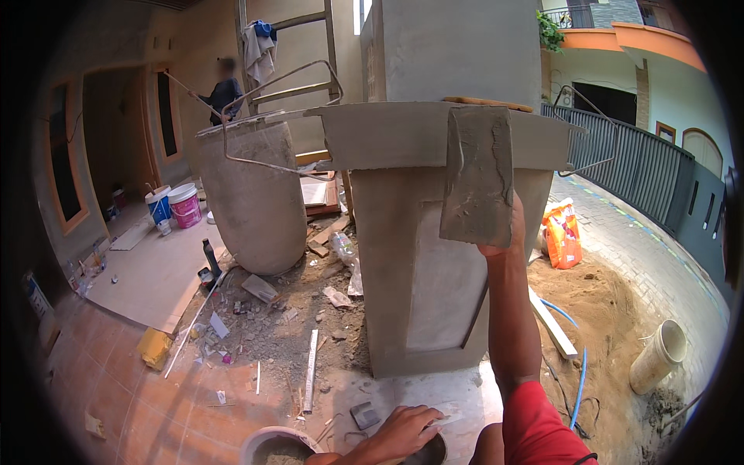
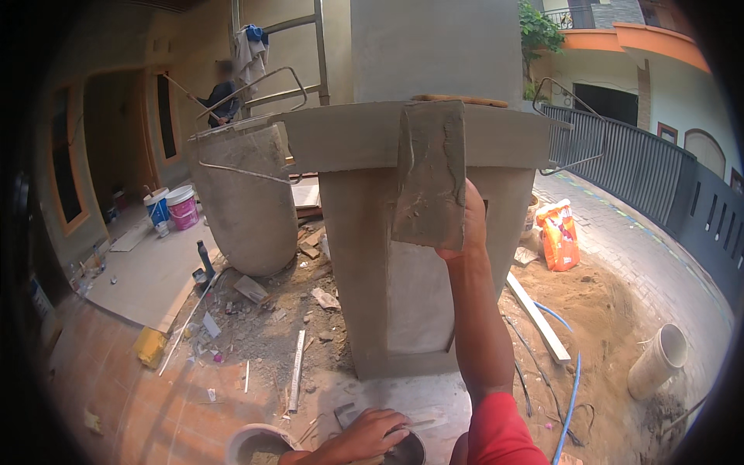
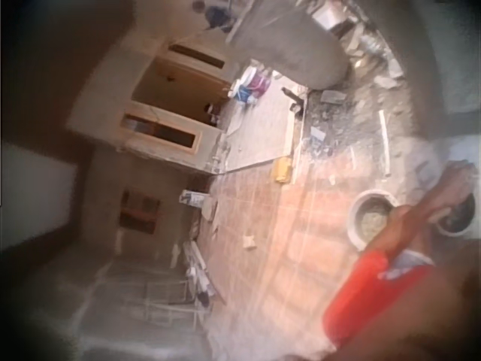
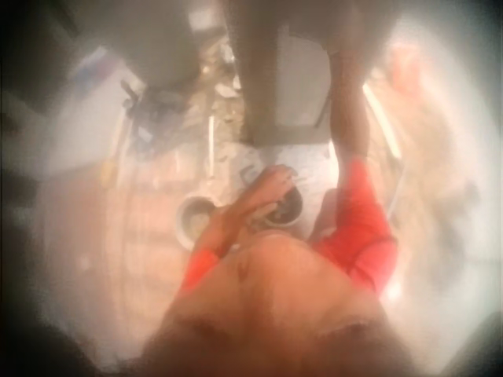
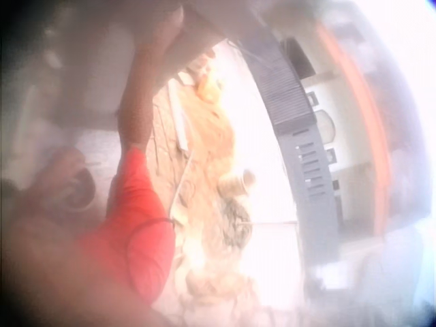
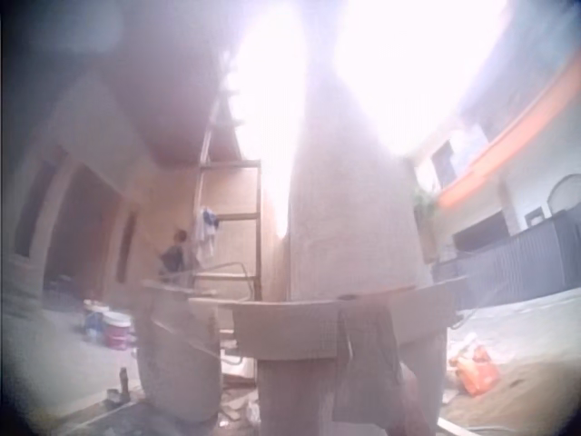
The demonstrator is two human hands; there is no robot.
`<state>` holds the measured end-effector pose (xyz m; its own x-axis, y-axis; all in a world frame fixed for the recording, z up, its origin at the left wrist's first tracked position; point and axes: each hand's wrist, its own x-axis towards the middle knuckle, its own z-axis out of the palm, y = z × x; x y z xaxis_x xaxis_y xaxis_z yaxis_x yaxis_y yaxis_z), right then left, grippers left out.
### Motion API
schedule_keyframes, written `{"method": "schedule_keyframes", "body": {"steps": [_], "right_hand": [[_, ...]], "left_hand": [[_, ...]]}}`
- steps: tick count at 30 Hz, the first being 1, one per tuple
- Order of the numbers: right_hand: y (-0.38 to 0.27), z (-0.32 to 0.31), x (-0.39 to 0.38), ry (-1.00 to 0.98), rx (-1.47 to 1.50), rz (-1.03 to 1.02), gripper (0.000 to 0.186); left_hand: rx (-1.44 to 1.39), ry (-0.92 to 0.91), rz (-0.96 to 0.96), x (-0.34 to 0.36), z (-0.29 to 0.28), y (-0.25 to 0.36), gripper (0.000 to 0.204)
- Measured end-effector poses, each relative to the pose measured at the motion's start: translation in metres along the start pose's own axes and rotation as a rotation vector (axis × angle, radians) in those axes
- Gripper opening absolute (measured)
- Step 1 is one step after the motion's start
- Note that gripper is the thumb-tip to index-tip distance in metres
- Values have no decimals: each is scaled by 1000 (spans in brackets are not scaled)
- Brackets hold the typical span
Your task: The person scoops wet plaster from a bucket using a trowel and applies it to the edges and corners of a concrete pillar. They smooth the surface with a float and trowel, repeatedly adding material to refine the finish.
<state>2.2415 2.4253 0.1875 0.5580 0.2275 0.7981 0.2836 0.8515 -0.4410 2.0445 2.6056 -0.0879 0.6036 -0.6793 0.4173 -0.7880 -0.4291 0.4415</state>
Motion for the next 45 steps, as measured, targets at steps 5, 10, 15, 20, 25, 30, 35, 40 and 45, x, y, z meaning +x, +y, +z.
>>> {"method": "schedule_keyframes", "body": {"steps": [5,10,15,20,25,30,35,40,45], "right_hand": [[-37,-54,-19,4,144,-8,35],[-81,-37,-34,86,67,-9,41],[-113,-20,-22,237,-1238,-342,59],[-110,-18,0,-202,-2286,-778,50],[-111,-16,3,-62,-2197,-681,50],[-134,-43,-22,460,-1178,-459,49],[-166,-77,-15,670,-1136,-439,50],[-156,-98,2,649,-1294,-579,45],[-128,-89,13,729,-1437,-597,43]], "left_hand": [[-74,66,-91,3,6,10,20],[-265,-117,-301,30,-14,26,26],[-166,-214,-384,31,-1,30,21],[-151,-289,-383,38,0,27,25],[-298,-226,-544,47,-13,42,27],[-264,-275,-517,50,-12,38,25],[-153,-257,-292,28,15,6,25],[-261,-199,-534,43,-12,35,23],[-127,-214,-302,26,17,7,22]]}}
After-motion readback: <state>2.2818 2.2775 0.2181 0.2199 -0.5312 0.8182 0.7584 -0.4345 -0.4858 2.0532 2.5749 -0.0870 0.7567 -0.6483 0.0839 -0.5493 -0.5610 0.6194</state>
